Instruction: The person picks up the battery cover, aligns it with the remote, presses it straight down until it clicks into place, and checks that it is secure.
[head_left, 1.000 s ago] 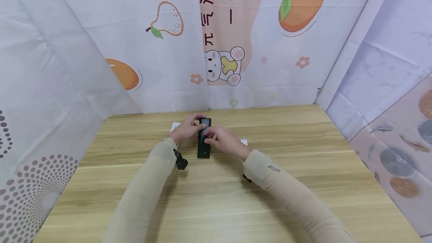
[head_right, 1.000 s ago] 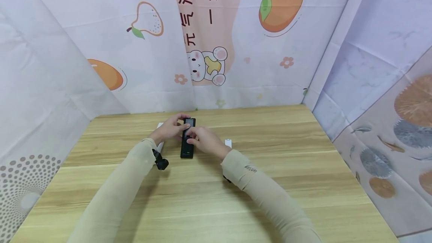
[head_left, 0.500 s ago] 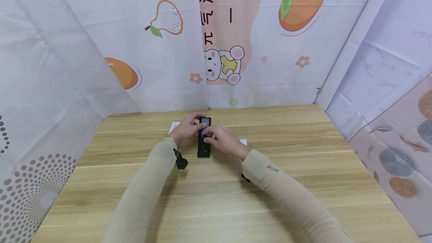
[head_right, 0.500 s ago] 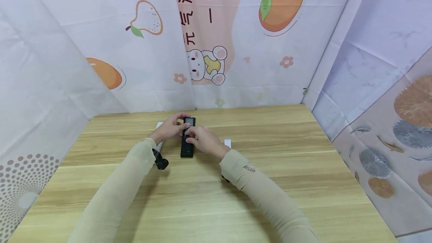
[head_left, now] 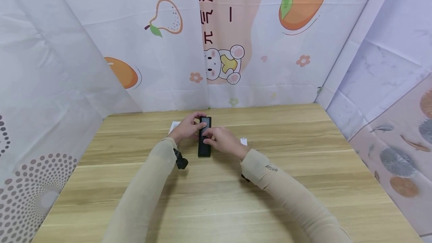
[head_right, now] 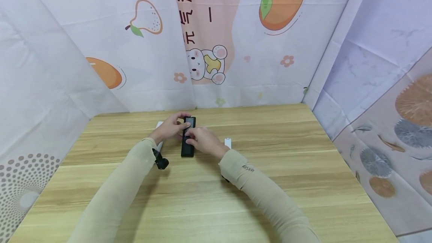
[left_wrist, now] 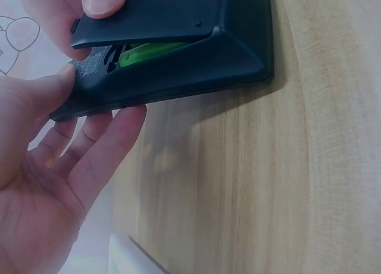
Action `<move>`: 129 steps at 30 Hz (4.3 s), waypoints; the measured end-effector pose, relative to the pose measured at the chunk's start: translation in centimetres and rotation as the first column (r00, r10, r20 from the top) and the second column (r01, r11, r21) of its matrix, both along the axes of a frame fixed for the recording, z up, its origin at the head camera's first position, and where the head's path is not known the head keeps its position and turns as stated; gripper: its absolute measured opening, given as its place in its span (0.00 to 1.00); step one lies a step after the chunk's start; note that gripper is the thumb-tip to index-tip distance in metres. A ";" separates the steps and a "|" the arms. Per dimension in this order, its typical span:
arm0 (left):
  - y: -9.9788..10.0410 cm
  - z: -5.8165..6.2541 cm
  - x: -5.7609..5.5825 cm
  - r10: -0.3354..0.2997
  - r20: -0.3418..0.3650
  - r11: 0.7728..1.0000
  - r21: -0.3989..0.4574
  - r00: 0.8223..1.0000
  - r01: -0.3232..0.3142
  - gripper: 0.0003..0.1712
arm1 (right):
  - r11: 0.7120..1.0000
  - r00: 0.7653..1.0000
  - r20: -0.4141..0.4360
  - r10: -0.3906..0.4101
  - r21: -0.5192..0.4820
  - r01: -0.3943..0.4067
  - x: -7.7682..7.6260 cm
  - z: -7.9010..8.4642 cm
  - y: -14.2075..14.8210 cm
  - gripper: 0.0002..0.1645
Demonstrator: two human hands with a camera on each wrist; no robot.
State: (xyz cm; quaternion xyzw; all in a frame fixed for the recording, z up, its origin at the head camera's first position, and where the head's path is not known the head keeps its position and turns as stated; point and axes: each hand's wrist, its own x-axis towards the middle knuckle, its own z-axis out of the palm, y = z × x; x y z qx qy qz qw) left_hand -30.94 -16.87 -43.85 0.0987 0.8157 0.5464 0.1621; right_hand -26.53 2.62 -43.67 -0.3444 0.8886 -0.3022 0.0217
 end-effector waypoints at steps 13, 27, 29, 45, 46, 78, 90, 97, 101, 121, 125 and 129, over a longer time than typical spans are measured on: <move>-0.3 -0.1 0.1 0.012 -0.048 0.999 -0.032 0.999 -0.014 0.25 | 0.999 1.000 -0.010 0.000 0.052 0.000 0.1 -0.1 -0.3 0.17; -0.4 -0.1 0.0 -0.001 -0.048 1.000 -0.005 0.999 0.000 0.27 | 0.997 0.996 -0.088 -0.014 0.074 0.020 0.4 -0.1 -0.5 0.19; -0.3 -0.1 0.1 0.002 -0.050 1.000 -0.011 0.999 -0.003 0.27 | 0.997 0.996 -0.084 -0.017 0.070 0.023 0.5 -0.2 -0.5 0.19; -0.2 0.1 0.5 0.023 -0.039 1.000 0.006 0.999 -0.023 0.26 | 0.998 0.998 -0.043 -0.055 0.027 0.057 0.4 -0.4 -0.5 0.14; -0.3 0.1 0.6 0.026 -0.038 1.000 0.007 0.999 -0.025 0.26 | 0.998 0.997 -0.043 -0.056 0.033 0.058 0.4 -0.4 -0.5 0.14; -1.4 0.6 1.0 0.027 -0.038 0.999 0.042 0.999 -0.025 0.34 | 0.997 0.997 -0.042 -0.059 0.050 0.061 0.0 -0.1 -0.5 0.11; -1.4 0.3 0.8 0.028 -0.043 0.999 0.048 0.999 -0.025 0.35 | 0.993 0.994 -0.021 -0.104 0.050 0.105 0.1 -0.3 -0.8 0.10; -1.3 0.3 0.9 0.035 -0.043 0.998 0.049 0.998 -0.033 0.34 | 0.990 0.992 -0.010 -0.124 0.067 0.124 0.3 0.0 -0.9 0.10; -1.3 0.4 1.0 0.038 -0.043 0.998 0.046 0.998 -0.036 0.34 | 0.986 0.990 -0.010 -0.142 0.085 0.142 0.3 -0.1 -1.1 0.08; -1.3 0.4 0.8 0.034 -0.033 0.998 0.045 0.999 -0.032 0.34 | 0.987 0.992 -0.018 -0.128 0.101 0.129 0.4 -0.2 -1.1 0.07; -1.2 0.4 0.9 0.033 -0.040 0.998 0.046 0.999 -0.032 0.33 | 0.987 0.992 -0.024 -0.126 0.100 0.128 0.5 -0.3 -1.1 0.07; -1.2 0.5 1.0 0.036 -0.042 0.998 0.048 0.998 -0.034 0.33 | 0.988 0.992 -0.029 -0.122 0.086 0.124 0.5 -0.3 -1.0 0.07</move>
